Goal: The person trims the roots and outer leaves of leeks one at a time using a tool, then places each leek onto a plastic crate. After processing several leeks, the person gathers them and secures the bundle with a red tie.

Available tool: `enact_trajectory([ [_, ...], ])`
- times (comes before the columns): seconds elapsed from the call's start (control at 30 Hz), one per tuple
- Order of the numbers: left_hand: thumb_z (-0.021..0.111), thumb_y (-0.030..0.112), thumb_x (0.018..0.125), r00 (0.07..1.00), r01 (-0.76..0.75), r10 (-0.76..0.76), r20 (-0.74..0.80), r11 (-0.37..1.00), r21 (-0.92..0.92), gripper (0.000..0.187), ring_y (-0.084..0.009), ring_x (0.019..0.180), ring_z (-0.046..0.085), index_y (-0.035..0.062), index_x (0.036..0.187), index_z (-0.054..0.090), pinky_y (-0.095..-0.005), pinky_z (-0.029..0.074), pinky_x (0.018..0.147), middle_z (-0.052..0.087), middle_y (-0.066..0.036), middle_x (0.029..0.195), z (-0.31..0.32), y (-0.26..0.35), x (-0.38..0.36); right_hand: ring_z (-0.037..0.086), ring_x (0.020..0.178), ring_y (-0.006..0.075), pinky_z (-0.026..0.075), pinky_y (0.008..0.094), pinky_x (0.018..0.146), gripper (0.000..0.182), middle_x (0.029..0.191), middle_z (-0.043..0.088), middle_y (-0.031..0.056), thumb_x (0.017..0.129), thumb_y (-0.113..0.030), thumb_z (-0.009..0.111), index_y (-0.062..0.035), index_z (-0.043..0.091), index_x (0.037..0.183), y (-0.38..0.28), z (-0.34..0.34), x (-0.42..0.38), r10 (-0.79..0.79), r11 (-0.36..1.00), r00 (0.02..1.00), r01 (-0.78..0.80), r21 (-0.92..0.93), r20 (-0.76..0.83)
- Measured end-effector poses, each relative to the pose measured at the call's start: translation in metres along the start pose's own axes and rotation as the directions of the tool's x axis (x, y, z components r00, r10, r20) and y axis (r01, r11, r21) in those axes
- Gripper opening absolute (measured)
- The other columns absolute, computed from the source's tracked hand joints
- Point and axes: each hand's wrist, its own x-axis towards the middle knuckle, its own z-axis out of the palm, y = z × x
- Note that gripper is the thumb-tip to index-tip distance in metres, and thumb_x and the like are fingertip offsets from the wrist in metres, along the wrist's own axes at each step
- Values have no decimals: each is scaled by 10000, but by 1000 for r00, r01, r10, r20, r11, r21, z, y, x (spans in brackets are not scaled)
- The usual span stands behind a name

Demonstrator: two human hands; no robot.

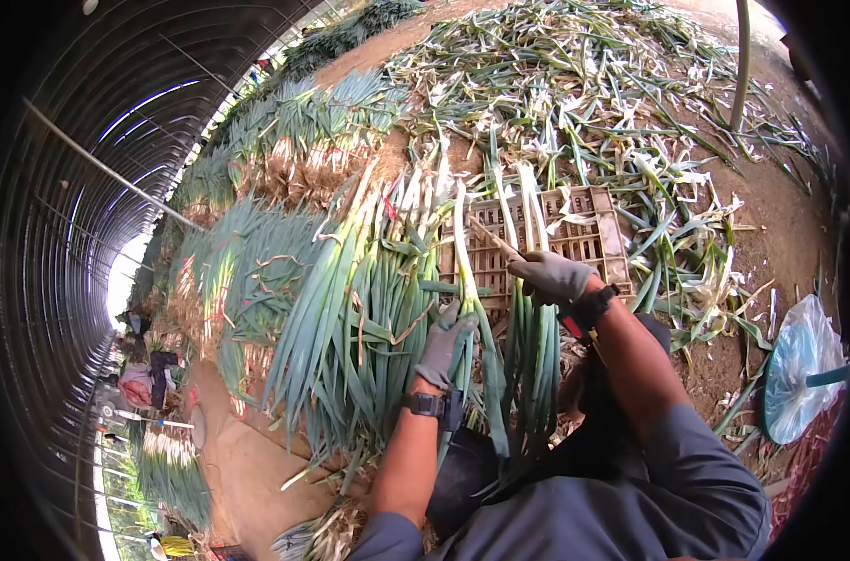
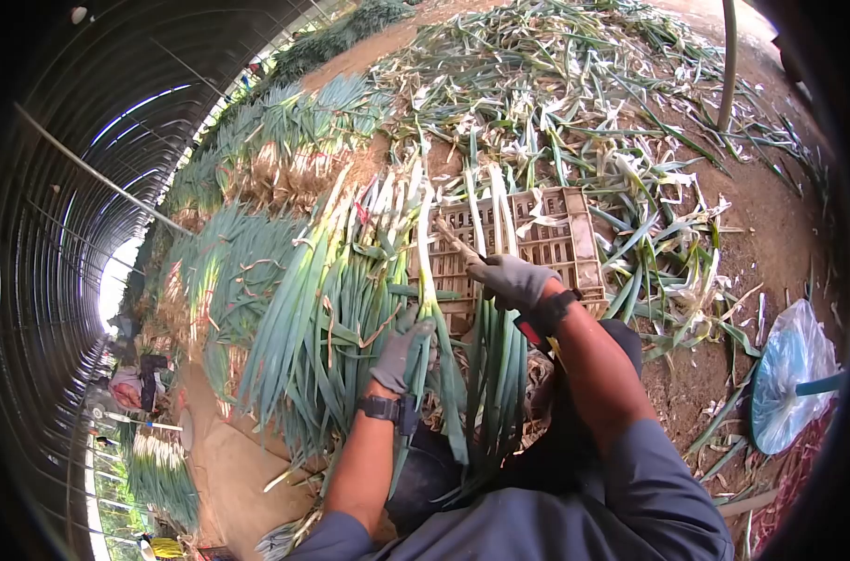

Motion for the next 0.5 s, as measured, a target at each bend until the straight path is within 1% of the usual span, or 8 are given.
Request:
enact_trajectory([
  [0.2, 683, 123, 963, 992, -125, 123, 24, 968, 219, 667, -121, 658, 650, 122, 1566, 396, -280, 563, 515, 709, -55, 997, 57, 35, 36, 553, 541, 153, 454, 315, 463, 536, 804, 619, 85, 982, -524, 599, -19, 568, 1158, 36, -35, 10, 21, 910, 989, 43, 412, -147],
  [0.23, 666, 160, 975, 994, -106, 110, 8, 940, 324, 650, -189, 762, 690, 132, 1568, 401, -357, 613, 671, 722, -85, 1101, 67, 35, 40, 550, 531, 154, 457, 307, 463, 520, 804, 618, 89, 980, -521, 606, -27, 569, 1139, 35, -39, 5, 29, 894, 984, 54, 445, -178],
  [0.27, 661, 189, 978, 951, -297, 301, 70, 829, 474, 616, -251, 856, 707, 152, 1549, 436, -390, 600, 778, 724, -115, 1150, 62, -5, 75, 555, 531, 157, 464, 307, 464, 518, 809, 619, 91, 980, -518, 609, -29, 572, 1145, 32, -41, 1, 34, 885, 980, 62, 461, -196],
  [0.3, 659, 232, 976, 952, -288, 285, 113, 705, 648, 585, -307, 945, 703, 162, 1526, 471, -411, 575, 864, 719, -145, 1188, 58, -10, 80, 561, 532, 160, 471, 307, 466, 516, 814, 619, 94, 980, -516, 613, -30, 575, 1151, 29, -40, -1, 39, 876, 977, 68, 478, -209],
  [0.33, 656, 276, 974, 950, -284, 269, 157, 544, 790, 559, -363, 1034, 700, 172, 1502, 505, -432, 551, 950, 713, -175, 1225, 55, -14, 85, 574, 539, 165, 483, 309, 471, 517, 818, 621, 95, 980, -516, 614, -32, 578, 1158, 26, -39, -2, 37, 882, 980, 59, 468, -195],
  [0.37, 656, 334, 967, 992, -124, 65, 108, 368, 922, 544, -412, 1118, 677, 172, 1473, 540, -442, 515, 1016, 699, -203, 1252, 72, 18, 61, 587, 547, 169, 494, 310, 477, 517, 822, 622, 96, 980, -516, 615, -34, 581, 1165, 25, -37, -4, 39, 887, 982, 52, 459, -186],
  [0.4, 641, 449, 944, 998, -70, 29, 64, 323, 944, 538, -421, 1125, 660, 153, 1392, 612, -447, 538, 958, 688, -239, 1211, 70, 27, 54, 611, 563, 174, 512, 309, 494, 525, 827, 626, 97, 979, -520, 617, -33, 583, 1173, 27, -34, -3, -39, 914, 980, 114, 390, -195],
  [0.5, 615, 494, 929, 955, -113, 294, -32, 465, 878, 524, -409, 1076, 682, 131, 1301, 674, -457, 542, 927, 699, -243, 1171, 1, 8, 77, 595, 555, 166, 491, 299, 487, 507, 819, 625, 76, 984, -502, 613, -31, 581, 1170, 6, -17, -3, 13, 938, 991, 34, 345, -133],
])
